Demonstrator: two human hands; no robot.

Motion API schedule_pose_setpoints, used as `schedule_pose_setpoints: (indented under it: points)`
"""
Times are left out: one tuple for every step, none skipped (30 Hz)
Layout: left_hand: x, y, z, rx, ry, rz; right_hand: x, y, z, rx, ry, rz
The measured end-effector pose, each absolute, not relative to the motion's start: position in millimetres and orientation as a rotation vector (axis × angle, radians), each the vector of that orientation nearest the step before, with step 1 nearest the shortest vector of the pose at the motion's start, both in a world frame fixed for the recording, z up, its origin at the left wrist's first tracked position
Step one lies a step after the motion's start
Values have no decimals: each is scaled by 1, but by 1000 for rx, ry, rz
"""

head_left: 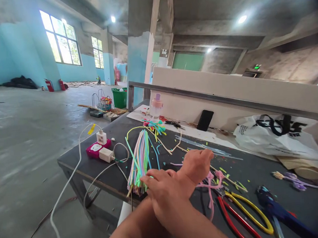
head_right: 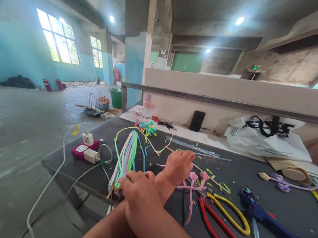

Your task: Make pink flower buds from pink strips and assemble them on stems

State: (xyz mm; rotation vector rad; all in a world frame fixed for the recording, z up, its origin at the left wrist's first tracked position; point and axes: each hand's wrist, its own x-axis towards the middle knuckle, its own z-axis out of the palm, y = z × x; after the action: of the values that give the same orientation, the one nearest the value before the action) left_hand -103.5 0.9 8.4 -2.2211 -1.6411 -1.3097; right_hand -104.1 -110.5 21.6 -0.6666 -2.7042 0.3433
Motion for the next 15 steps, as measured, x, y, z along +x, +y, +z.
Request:
schedule_pose_setpoints:
  points:
    - [-100,-3,10,-2252,-1600,-1285,-110,-109,24,-692,-2763,287]
    - [-96,-7,11,-2289,-1547,-1246,-114,-106,25,-719,-2813,230]
    - [-92,-12,13,-2330,-1485,-1195,-119,-103,26,-738,-2855,200]
    - [-88,-17,15,-2370,-1421,-1141,-122,-100,25,-757,-2885,199]
    - [-84,-23,18,-2408,-1350,-1071,-124,-97,25,-763,-2912,232]
    - [-80,-29,19,-2438,-1293,-1015,-126,-94,23,-760,-2935,279]
    - [-77,-36,21,-2454,-1256,-973,-127,-91,22,-757,-2947,315]
    - [-76,-43,21,-2457,-1247,-956,-127,-88,20,-755,-2952,343]
    - [-75,-52,19,-2450,-1260,-955,-127,-86,18,-758,-2948,363]
    - [-75,-61,16,-2417,-1321,-969,-126,-84,15,-767,-2938,377]
    - [-75,-71,11,-2393,-1392,-1033,-126,-83,13,-779,-2925,395]
    - [-77,-81,3,-2385,-1440,-1097,-125,-81,11,-793,-2909,415]
    - [-80,-93,-6,-2373,-1479,-1161,-124,-80,9,-808,-2889,436]
    - [-83,-104,-16,-2385,-1522,-1210,-124,-78,7,-822,-2868,457]
    - [-88,-115,-26,-2421,-1568,-1242,-123,-76,5,-835,-2843,479]
